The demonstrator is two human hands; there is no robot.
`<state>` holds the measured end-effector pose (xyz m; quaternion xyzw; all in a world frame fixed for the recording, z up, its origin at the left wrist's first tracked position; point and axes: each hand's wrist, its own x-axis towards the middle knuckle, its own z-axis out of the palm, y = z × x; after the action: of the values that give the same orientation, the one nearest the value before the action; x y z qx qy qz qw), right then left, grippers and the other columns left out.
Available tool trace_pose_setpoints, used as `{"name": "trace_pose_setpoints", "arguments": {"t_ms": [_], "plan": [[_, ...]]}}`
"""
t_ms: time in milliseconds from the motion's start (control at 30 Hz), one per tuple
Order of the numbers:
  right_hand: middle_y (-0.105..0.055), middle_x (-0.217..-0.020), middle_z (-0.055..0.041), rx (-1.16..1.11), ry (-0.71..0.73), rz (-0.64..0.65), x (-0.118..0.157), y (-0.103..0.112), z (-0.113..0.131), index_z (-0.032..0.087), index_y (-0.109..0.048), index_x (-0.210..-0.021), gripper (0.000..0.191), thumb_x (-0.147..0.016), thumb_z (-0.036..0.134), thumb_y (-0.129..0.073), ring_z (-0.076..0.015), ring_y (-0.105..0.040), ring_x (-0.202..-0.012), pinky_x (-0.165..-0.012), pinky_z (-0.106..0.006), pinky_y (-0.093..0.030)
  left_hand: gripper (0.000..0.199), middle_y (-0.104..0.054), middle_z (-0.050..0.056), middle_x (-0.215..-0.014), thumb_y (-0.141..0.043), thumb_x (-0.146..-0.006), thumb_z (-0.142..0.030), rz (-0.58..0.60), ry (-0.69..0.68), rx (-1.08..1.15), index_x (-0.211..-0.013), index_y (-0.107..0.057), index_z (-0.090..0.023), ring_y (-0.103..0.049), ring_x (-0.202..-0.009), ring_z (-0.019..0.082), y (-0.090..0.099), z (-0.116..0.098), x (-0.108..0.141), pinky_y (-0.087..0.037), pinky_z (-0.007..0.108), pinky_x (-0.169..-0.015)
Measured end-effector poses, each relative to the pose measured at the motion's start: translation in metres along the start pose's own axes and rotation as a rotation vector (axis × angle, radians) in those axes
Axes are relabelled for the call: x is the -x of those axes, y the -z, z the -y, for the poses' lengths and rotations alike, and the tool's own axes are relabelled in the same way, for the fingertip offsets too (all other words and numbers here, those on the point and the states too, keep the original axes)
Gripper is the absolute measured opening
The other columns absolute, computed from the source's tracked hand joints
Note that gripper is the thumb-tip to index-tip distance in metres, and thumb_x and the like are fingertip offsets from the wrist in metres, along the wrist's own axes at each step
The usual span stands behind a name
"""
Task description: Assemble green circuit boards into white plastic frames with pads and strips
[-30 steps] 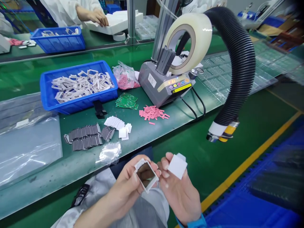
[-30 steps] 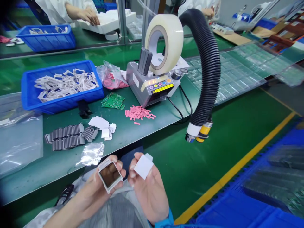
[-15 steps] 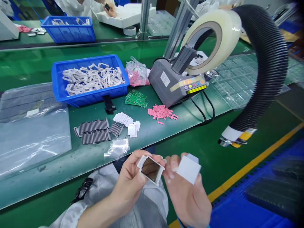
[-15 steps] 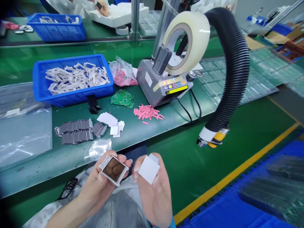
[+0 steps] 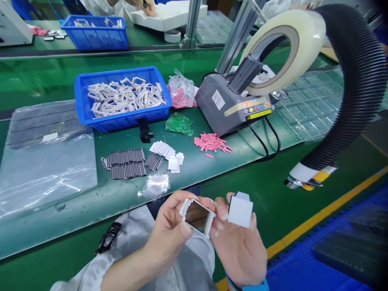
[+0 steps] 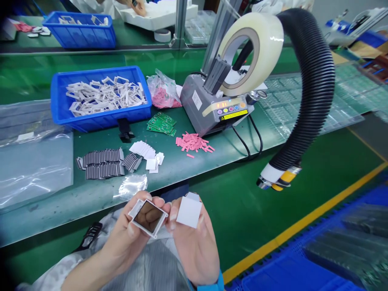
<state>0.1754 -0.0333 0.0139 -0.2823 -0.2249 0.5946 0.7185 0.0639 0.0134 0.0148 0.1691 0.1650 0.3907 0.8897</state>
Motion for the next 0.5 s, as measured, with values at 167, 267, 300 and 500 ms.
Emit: {"name": "trace_pose_setpoints", "arguments": {"t_ms": [167, 267, 300, 500], "plan": [[-0.057, -0.077, -0.002, 0.017, -0.012, -0.086, 0.001, -0.0009, 0.003, 0.027, -0.067, -0.097, 0.026, -0.09, 0.044, -0.049, -0.0107, -0.05, -0.067, -0.063, -0.021, -0.048, 0.027, -0.076, -0.005, -0.096, -0.076, -0.071, -0.033, -0.006, -0.02, -0.025, -0.096, -0.068, -0.027, -0.067, -0.089, 0.009, -0.0013, -0.0004, 0.0014, -0.048, 0.018, -0.076], [-0.059, -0.077, -0.0023, 0.022, -0.034, -0.152, 0.0003, -0.0012, 0.0035, 0.026, -0.069, -0.092, 0.026, -0.089, 0.045, -0.052, -0.0107, -0.052, -0.066, -0.06, -0.022, -0.048, 0.026, -0.075, -0.006, -0.096, -0.076, -0.072, -0.034, -0.001, -0.014, -0.032, -0.096, -0.067, -0.027, -0.067, -0.086, 0.009, -0.0019, 0.0003, 0.001, -0.048, 0.02, -0.075], [-0.059, -0.076, -0.0023, 0.019, -0.04, -0.174, 0.0, -0.0014, 0.0034, 0.026, -0.069, -0.09, 0.026, -0.088, 0.045, -0.053, -0.0106, -0.052, -0.066, -0.06, -0.022, -0.048, 0.026, -0.075, -0.006, -0.096, -0.075, -0.072, -0.035, -0.001, -0.01, -0.035, -0.096, -0.067, -0.028, -0.067, -0.084, 0.009, -0.0019, 0.0007, 0.0009, -0.048, 0.021, -0.075], [-0.062, -0.076, -0.0013, -0.027, -0.057, -0.212, -0.0014, -0.0018, 0.0025, 0.025, -0.07, -0.085, 0.024, -0.088, 0.043, -0.055, -0.0082, -0.053, -0.062, -0.058, -0.02, -0.048, 0.026, -0.075, -0.007, -0.095, -0.075, -0.073, -0.035, 0.008, -0.003, -0.037, -0.096, -0.067, -0.027, -0.067, -0.082, 0.009, -0.0022, 0.0031, -0.0001, -0.048, 0.023, -0.077]]}}
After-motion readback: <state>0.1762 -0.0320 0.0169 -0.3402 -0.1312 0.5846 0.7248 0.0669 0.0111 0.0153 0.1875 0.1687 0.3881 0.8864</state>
